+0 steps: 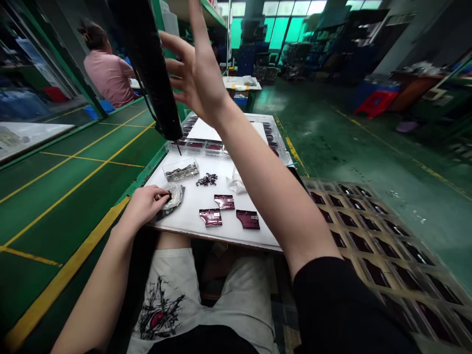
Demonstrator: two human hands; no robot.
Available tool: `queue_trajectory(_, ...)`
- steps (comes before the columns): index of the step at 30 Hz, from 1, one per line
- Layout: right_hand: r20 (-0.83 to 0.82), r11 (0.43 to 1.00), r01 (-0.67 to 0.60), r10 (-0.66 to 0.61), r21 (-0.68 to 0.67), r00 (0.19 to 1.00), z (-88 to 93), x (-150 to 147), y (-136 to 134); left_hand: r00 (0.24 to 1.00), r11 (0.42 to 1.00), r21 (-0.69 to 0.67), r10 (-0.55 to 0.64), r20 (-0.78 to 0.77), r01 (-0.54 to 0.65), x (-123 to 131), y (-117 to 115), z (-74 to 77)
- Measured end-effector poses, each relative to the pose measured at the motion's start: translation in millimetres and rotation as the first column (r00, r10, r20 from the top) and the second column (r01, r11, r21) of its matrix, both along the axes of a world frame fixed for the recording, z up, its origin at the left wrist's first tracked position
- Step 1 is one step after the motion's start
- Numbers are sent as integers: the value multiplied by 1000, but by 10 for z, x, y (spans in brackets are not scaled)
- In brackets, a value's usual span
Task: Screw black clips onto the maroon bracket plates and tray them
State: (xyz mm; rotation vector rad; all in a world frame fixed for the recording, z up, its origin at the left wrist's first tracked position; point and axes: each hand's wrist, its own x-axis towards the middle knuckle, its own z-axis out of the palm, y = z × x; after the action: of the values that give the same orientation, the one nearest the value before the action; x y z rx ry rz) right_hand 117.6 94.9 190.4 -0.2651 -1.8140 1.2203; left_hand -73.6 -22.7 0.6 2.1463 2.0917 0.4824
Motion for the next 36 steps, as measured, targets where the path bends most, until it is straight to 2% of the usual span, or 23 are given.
queue_trajectory(2, -78, 950, -295, 288, -102, 954, 178, -125, -115, 1000, 998, 52, 20, -3, -20, -26, -14, -27)
queue_trajectory(3, -125, 923, -358, 342, -138, 931, 207, -150, -182, 999, 996, 89, 31, 7, -31, -32, -21, -35)
queue_trajectory(5, -161, 934, -316, 290, -169, 943, 162, -131, -301, 997, 978, 201, 39, 63, -51, -18, -55, -36)
queue_trajectory(8, -124, 969, -222, 208, -111, 970, -82, 26, -428, 967, 920, 383, -12, 254, -89, 123, -202, -18)
queue_trajectory(10, -86, 949, -295, 287, -114, 954, -305, 165, -517, 897, 907, 412, -114, 428, -81, 312, -352, -31)
queue_trajectory(12, -56, 917, -321, 317, -238, 947, -537, 292, -641, 781, 932, 363, -237, 577, 15, 546, -500, -89)
queue_trajectory(13, -47, 921, -260, 258, -291, 965, -647, 345, -716, 717, 943, 321, -284, 636, 88, 665, -561, -135)
queue_trajectory(15, -18, 943, -60, 57, -328, 998, -839, 428, -880, 624, 950, 248, -313, 716, 192, 871, -643, -249)
queue_trajectory(17, -10, 945, 130, -139, -301, 990, -976, 488, -1039, 574, 955, 199, -292, 765, 221, 1012, -678, -361)
queue_trajectory(19, -57, 932, 229, -254, -280, 965, -1051, 540, -1172, 528, 966, 164, -246, 812, 199, 1089, -688, -440)
queue_trajectory(21, -156, 933, 219, -271, -286, 950, -1072, 598, -1269, 446, 979, 119, -183, 876, 167, 1128, -694, -474)
queue_trajectory(23, -245, 933, 151, -238, -326, 940, -1063, 660, -1330, 352, 985, 70, -122, 928, 157, 1155, -707, -469)
queue_trajectory(25, -269, 921, 94, -207, -379, 941, -1054, 714, -1355, 286, 986, 35, -81, 955, 162, 1185, -724, -445)
queue_trajectory(29, -248, 912, 108, -219, -396, 944, -1132, 765, -1326, 275, 983, 49, -97, 957, 178, 1239, -740, -403)
queue_trajectory(32, -318, 937, 78, -193, -341, 928, -1248, 781, -1286, 303, 979, 68, -125, 945, 190, 1257, -740, -396)
queue_trajectory(36, -351, 939, 19, -148, -344, 924, -1321, 817, -1290, 355, 976, 85, -152, 922, 199, 1265, -741, -398)
